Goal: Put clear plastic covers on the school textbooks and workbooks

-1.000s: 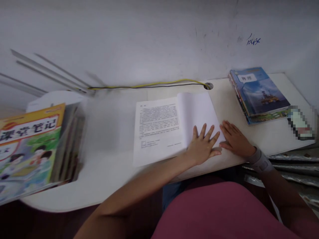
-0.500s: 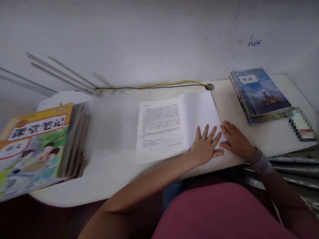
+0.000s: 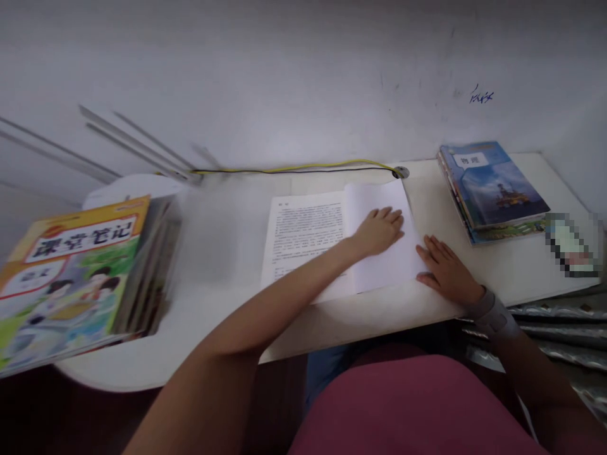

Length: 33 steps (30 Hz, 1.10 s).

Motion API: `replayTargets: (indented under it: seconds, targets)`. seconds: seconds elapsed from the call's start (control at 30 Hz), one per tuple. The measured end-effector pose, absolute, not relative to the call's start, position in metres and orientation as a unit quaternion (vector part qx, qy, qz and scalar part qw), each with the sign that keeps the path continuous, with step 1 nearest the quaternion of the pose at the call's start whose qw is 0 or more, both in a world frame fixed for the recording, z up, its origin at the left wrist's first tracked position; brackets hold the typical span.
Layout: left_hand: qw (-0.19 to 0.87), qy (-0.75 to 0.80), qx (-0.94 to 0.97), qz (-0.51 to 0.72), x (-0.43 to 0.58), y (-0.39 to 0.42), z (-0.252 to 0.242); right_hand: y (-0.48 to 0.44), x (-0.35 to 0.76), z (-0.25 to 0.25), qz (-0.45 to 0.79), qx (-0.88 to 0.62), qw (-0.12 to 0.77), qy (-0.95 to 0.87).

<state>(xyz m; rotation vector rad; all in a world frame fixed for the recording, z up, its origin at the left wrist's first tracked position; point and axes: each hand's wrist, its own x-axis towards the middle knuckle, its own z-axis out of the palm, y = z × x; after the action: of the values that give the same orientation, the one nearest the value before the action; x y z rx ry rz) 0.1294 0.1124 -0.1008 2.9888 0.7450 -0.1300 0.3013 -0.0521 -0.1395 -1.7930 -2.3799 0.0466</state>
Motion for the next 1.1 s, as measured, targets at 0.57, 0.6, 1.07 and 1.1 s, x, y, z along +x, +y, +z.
replayTargets:
  seconds: [0.57, 0.6, 1.07, 1.1]
  targets:
    - [0.037, 0.238, 0.97, -0.04, 0.157, 0.199, -0.114, -0.051, 0.301, -0.142, 0.013, -0.599, 0.09, -0.796]
    - [0.043, 0.238, 0.969, -0.046, 0.157, 0.2, -0.114, -0.051, 0.301, -0.142, 0.013, -0.599, 0.091, -0.796]
    - [0.007, 0.247, 0.968, -0.045, 0.135, 0.121, -0.098, -0.05, 0.304, -0.137, 0.027, -0.594, 0.102, -0.798]
    - [0.013, 0.252, 0.965, -0.067, 0.129, 0.109, -0.1, -0.048, 0.307, -0.135, 0.03, -0.591, 0.109, -0.799]
